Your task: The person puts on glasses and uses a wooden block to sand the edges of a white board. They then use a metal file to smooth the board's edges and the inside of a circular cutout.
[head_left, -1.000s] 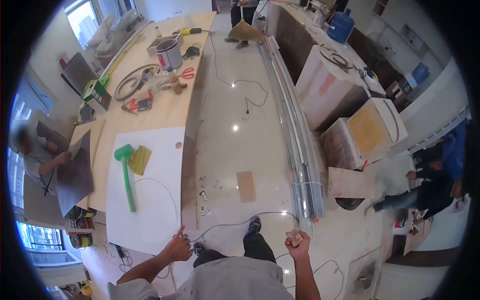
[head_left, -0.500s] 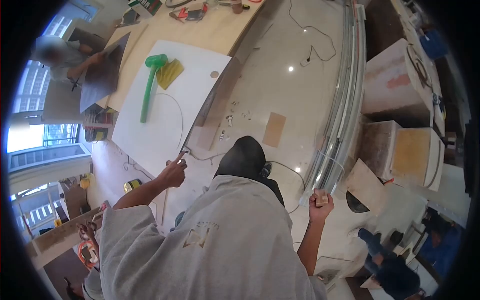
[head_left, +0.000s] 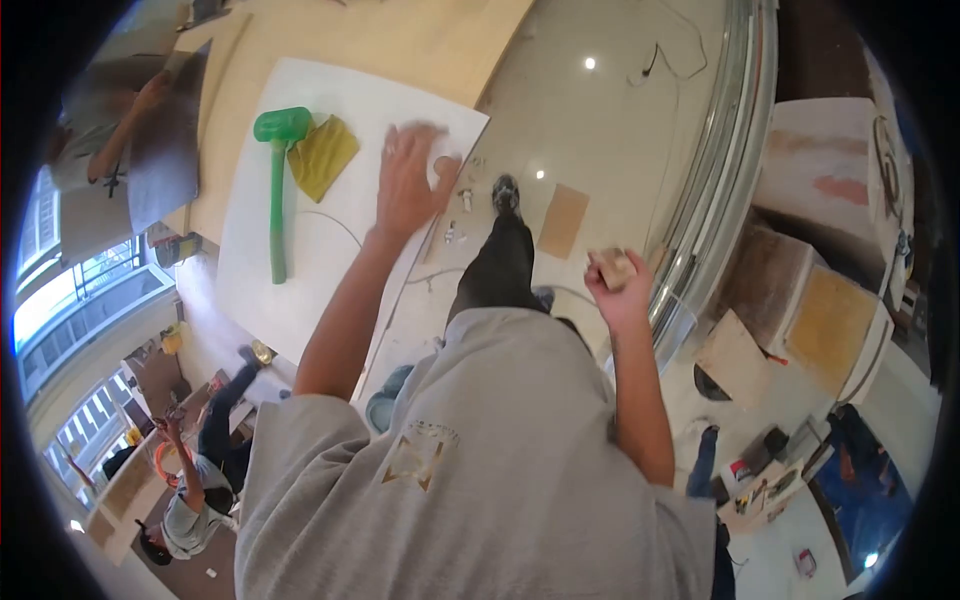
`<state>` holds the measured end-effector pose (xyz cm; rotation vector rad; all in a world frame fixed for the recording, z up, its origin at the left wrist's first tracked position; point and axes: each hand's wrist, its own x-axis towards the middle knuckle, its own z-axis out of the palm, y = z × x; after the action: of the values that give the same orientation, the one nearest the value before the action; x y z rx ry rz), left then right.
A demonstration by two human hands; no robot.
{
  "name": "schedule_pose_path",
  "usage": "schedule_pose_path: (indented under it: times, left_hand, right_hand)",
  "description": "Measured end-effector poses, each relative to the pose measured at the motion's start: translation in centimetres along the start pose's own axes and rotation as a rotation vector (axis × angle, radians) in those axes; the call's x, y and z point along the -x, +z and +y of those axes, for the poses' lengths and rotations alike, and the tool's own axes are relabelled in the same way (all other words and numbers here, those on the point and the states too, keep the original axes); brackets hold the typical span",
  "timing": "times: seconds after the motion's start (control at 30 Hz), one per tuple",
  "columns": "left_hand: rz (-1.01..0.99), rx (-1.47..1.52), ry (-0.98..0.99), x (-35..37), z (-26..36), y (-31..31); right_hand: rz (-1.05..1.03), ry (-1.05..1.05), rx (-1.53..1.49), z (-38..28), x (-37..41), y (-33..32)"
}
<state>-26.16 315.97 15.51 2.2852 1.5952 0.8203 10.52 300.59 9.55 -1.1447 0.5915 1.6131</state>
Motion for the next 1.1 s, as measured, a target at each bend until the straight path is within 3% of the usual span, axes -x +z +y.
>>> schedule_pose_path:
  times: [0.17,0.33,0.43,0.93,1.1]
  left_hand:
    - [0.025,-0.065,-0.051,-6.5,-6.9,1.7]
    - [-0.031,-0.016,-0.108,-5.7,-8.7,2.2]
    - [-0.029,0.010,-0.179,-5.5,-8.5,2.3]
    - [-0.249,-0.141,-0.140,-6.0,-6.6,2.8]
    - [-0.288,-0.060,-0.112,-6.0,-4.6,4.0]
  right_hand:
    - [0.037,0.018,0.227,3.9,-7.3,14.5]
    - [0.072,0.048,0.263,6.3,-11.7,21.5]
    - [0.086,0.107,0.298,6.8,-12.2,23.4]
    - [0.216,0.230,0.578,7.5,-11.0,27.7]
    - [0.175,0.246,0.528,8.1,-11.5,26.4]
